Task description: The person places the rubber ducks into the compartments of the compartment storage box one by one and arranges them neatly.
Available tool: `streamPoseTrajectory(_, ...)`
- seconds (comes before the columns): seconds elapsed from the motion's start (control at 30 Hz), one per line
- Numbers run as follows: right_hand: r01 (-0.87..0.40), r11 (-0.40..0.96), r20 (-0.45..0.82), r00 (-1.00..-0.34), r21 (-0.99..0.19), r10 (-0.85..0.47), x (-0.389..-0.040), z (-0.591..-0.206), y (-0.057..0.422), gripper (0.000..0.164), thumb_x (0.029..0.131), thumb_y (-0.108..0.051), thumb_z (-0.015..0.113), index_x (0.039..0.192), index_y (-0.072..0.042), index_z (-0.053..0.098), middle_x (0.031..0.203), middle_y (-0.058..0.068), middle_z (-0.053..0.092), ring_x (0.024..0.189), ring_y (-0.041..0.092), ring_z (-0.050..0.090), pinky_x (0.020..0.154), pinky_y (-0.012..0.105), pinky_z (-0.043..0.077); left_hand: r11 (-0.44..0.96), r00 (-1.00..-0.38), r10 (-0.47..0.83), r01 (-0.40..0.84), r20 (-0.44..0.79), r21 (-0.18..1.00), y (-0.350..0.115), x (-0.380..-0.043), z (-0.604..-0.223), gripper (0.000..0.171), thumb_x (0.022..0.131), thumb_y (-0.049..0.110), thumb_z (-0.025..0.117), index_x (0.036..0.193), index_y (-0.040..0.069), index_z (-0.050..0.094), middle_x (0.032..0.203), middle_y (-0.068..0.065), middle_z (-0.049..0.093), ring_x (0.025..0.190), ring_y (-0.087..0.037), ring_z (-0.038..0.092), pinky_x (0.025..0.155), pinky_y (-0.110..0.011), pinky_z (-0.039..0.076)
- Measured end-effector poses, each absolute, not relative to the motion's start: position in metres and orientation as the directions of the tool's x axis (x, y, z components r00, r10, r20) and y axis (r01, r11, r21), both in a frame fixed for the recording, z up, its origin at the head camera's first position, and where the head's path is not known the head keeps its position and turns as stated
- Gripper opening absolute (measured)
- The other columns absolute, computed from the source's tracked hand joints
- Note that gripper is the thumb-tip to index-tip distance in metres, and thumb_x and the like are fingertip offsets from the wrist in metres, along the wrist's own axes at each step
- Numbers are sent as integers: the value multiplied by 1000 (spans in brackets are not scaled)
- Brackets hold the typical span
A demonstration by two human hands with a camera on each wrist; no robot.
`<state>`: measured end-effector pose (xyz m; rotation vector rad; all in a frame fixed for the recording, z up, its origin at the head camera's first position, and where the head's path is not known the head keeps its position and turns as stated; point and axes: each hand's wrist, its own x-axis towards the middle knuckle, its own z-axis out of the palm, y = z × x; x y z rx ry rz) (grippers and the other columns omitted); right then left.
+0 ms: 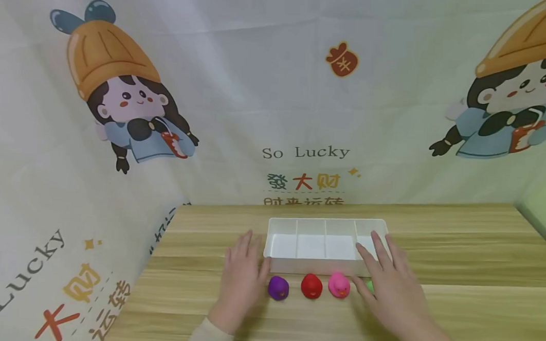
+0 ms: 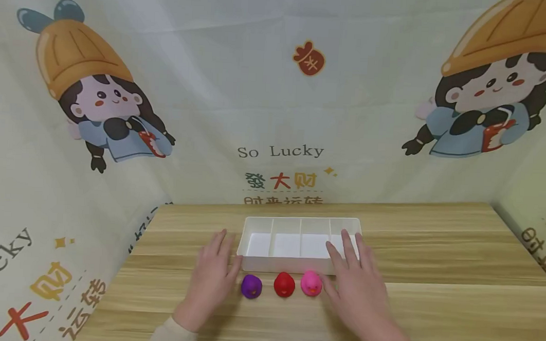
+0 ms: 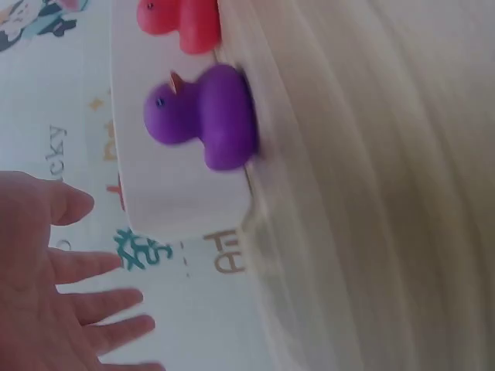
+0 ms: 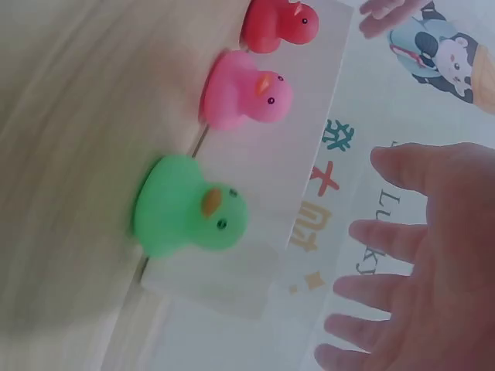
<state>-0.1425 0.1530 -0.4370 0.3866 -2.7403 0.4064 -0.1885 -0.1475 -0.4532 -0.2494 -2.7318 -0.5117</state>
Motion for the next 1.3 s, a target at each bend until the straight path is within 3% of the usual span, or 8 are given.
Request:
streamPoseTrajectory(0.17, -375, 897, 477, -848, -233, -230, -134, -435, 166, 47, 89, -30, 80, 131, -12, 68, 142, 16, 62, 128, 40, 55, 104, 55, 49, 843, -918, 112, 291, 380, 452, -160, -195, -455, 46, 101, 21, 64, 143, 1, 56, 153, -21, 51, 141, -42, 48, 115, -59, 40)
streamPoseTrajectory(0.27, -397, 883, 494, -837, -249, -237, -132, -436, 172, 38, 84, -25, 84, 119, -16, 73, 126, 5, 71, 112, 30, 63, 91, 48, 56, 786, -925, 131, 317, 358, 531, -167, -201, -455, 44, 102, 17, 62, 143, 3, 57, 153, -15, 53, 142, -38, 47, 117, -56, 39)
streamPoseTrajectory(0.4, -397, 870, 473, -851, -293, -230, -132, -439, 182, 32, 81, -22, 87, 111, -21, 75, 116, -3, 74, 107, 25, 66, 84, 47, 59, 737, -918, 189, 367, 349, 567, -172, -207, -457, 39, 102, 13, 61, 140, 2, 60, 152, -12, 55, 142, -36, 48, 118, -56, 37)
streamPoseTrajectory(0.63, -412, 846, 441, -864, -338, -244, -132, -446, 192, 37, 77, -20, 90, 111, -20, 75, 115, -4, 73, 110, 28, 68, 88, 51, 58, 700, -904, 248, 415, 348, 581, -174, -214, -462, 33, 102, 9, 60, 134, -1, 63, 148, -13, 59, 140, -37, 50, 118, -56, 38)
streamPoseTrajectory(0.87, -385, 839, 361, -899, -383, -248, -136, -451, 192, 40, 78, -20, 89, 115, -21, 74, 122, 1, 71, 107, 29, 70, 83, 52, 59, 671, -926, 210, 369, 313, 643, -176, -217, -466, 27, 103, 7, 58, 129, 1, 66, 147, -11, 59, 134, -33, 54, 97, -46, 55)
streamPoseTrajectory(1.13, -347, 848, 314, -922, -401, -229, -139, -456, 195, 34, 76, -19, 92, 104, -26, 74, 109, -5, 74, 88, 14, 67, 73, 39, 57, 646, -940, 226, 340, 254, 684, -176, -222, -463, 28, 99, 5, 64, 127, 6, 67, 147, -6, 58, 122, -28, 59, 91, -36, 57)
streamPoseTrajectory(1.3, -333, 851, 292, -930, -407, -224, -138, -458, 197, 30, 76, -18, 91, 99, -26, 74, 103, -8, 74, 84, 11, 66, 71, 36, 56, 631, -939, 253, 342, 232, 696, -176, -227, -463, 23, 99, 6, 66, 122, 8, 69, 148, -5, 57, 123, -30, 60, 93, -43, 56)
